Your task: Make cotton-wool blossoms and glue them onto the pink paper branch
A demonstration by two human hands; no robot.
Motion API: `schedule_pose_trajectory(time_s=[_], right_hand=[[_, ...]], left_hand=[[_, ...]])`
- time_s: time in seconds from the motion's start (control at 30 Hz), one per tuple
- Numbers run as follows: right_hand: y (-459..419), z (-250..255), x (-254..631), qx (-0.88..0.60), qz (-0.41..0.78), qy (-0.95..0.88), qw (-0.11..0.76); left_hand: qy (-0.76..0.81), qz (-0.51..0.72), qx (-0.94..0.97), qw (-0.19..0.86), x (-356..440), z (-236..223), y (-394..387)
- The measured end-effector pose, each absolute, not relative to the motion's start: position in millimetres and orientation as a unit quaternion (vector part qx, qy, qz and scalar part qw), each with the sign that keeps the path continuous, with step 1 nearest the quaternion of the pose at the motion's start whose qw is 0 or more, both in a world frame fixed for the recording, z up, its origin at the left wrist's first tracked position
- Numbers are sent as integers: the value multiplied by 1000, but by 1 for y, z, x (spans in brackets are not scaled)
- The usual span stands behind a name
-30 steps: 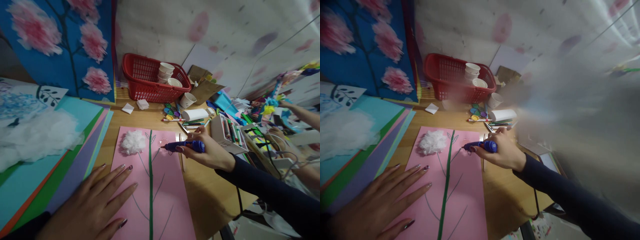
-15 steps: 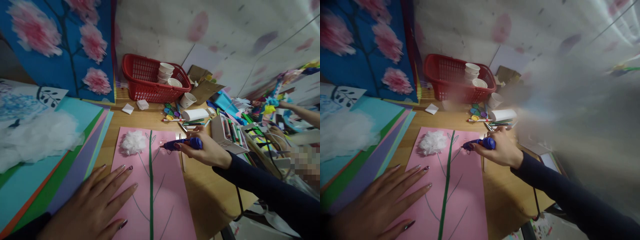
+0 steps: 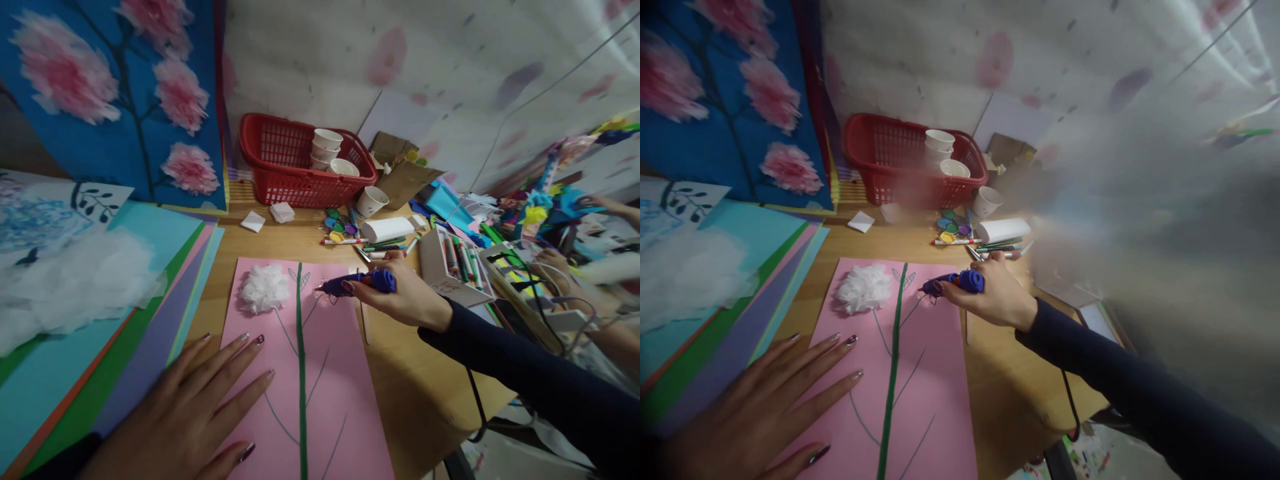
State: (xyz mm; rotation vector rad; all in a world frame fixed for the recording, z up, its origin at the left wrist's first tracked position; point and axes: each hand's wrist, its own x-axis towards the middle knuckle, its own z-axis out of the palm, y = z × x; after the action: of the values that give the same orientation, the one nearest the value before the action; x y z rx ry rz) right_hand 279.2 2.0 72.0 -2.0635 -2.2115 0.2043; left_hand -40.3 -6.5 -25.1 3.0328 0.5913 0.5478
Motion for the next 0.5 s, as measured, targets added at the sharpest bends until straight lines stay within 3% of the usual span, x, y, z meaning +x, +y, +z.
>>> schedule_pose_trajectory(time_s=[0.5], right_hand=[[4, 69, 282, -692, 53, -718, 57]], left_hand=[[174, 164, 971, -25, -42, -29, -3]])
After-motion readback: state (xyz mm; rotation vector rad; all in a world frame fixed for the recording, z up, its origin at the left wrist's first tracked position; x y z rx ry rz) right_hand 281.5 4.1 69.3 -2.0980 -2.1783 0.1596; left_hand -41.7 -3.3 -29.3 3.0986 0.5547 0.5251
